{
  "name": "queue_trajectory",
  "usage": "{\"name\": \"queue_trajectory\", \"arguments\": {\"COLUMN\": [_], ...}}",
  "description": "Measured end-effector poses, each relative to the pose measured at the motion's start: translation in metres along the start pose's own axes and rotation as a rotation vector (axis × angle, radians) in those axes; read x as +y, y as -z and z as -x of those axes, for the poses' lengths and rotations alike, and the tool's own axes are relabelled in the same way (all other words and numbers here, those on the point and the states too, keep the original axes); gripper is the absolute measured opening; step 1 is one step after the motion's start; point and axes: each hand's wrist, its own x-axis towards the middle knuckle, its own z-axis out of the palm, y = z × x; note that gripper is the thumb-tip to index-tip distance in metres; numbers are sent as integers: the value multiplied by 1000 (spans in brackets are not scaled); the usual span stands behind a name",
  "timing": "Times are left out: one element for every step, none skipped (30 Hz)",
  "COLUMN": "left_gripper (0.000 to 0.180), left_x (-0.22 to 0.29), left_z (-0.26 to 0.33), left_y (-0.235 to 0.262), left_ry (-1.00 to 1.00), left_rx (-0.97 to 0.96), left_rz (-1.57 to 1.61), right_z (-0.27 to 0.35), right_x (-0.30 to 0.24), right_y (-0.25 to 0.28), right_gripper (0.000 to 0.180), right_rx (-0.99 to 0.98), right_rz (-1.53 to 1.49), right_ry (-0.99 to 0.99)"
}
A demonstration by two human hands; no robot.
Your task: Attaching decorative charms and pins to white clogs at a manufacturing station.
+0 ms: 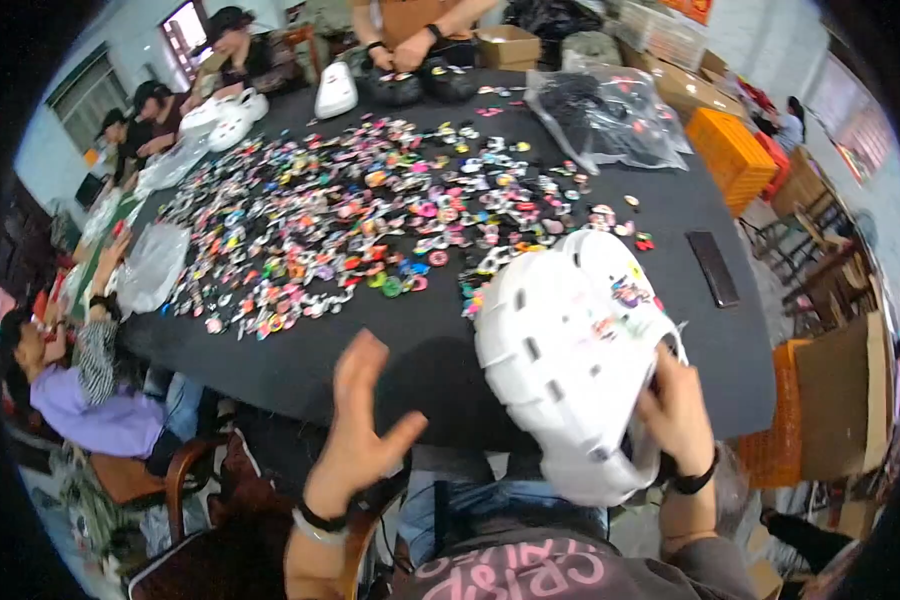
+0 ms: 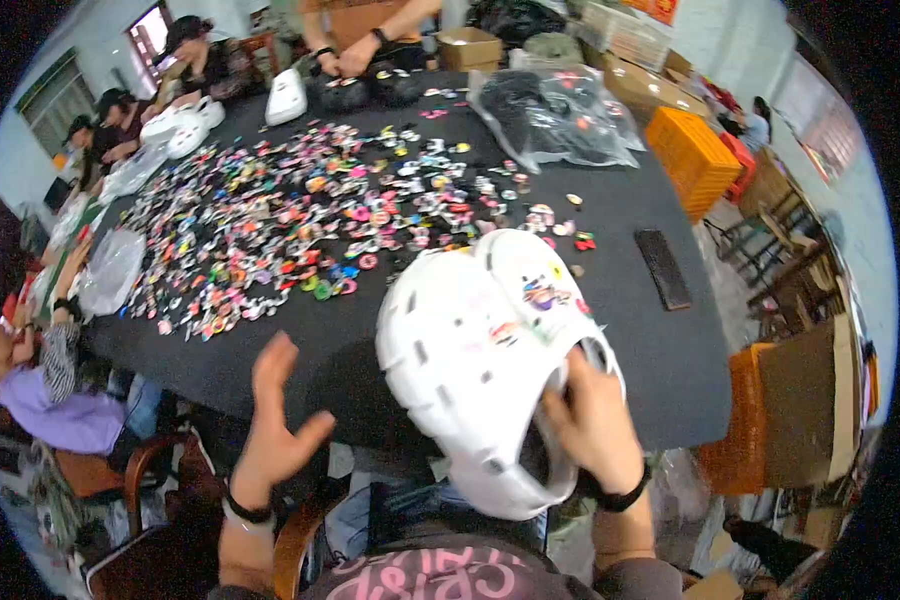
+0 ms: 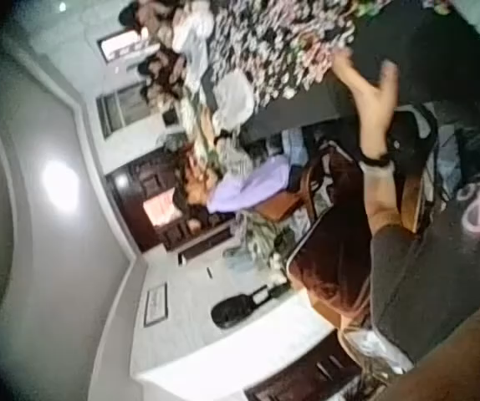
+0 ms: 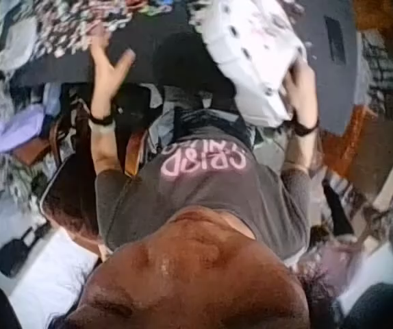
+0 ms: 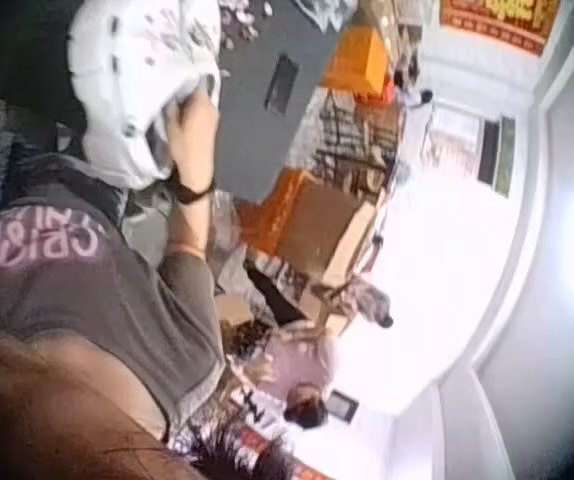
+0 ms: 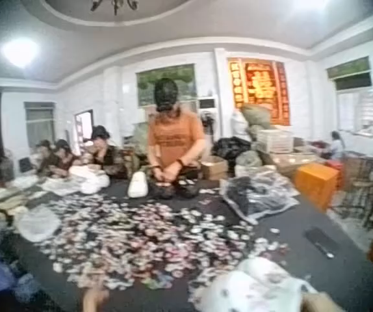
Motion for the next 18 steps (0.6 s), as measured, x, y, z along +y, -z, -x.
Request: {"name": "queue_trajectory", "arguments": {"left_gripper": [79, 73, 67, 62, 52, 50, 52, 53, 55, 58, 62, 62, 64, 66, 67, 67, 66, 66], "left_x": [15, 28, 35, 39, 43, 41, 39, 38, 38, 39, 36, 38, 39, 38, 33, 28, 25, 20], "left_z": [6, 11, 17, 20, 18, 15, 12, 8, -1, -11, -19, -30, -43, -55, -66, -78, -91, -103], "left_y": [-17, -32, -45, -55, -59, -61, -64, -66, -69, -70, -65, -67, -69, -72, -81, -94, -109, -124], "left_ry": [4, 9, -5, -15, -67, -117, -130, -140, -207, -275, -376, -375, -460, -539, -596, -594, -595, -591], "left_rx": [-33, -66, -114, -157, -195, -262, -318, -373, -459, -543, -604, -608, -644, -680, -704, -713, -670, -627], "left_rz": [65, 131, 143, 153, 85, 20, -59, -140, -230, -323, -424, -423, -429, -440, -409, -418, -355, -294], "right_z": [4, 8, 16, 24, 34, 43, 50, 57, 68, 78, 87, 94, 99, 102, 107, 112, 109, 104], "right_x": [-14, -20, -26, -27, -23, -17, -15, -14, -7, -2, 5, 14, 20, 29, 39, 56, 57, 56], "right_y": [-1, 2, 14, 23, 30, 37, 46, 54, 60, 68, 71, 74, 76, 76, 76, 73, 68, 63], "right_gripper": [40, 40, 41, 42, 44, 46, 45, 45, 44, 43, 43, 42, 42, 41, 40, 37, 37, 38], "right_rx": [-25, -27, -91, -160, -172, -176, -202, -228, -172, -157, -107, -57, -54, -30, -7, -15, 60, 133], "right_rz": [7, 26, 34, 39, 10, -9, -31, -54, -31, 20, 46, 70, 69, 136, 203, 254, 198, 139], "right_ry": [-17, 90, 44, 2, -71, -65, -158, -250, -263, -365, -358, -352, -362, -363, -366, -404, -334, -263]}}
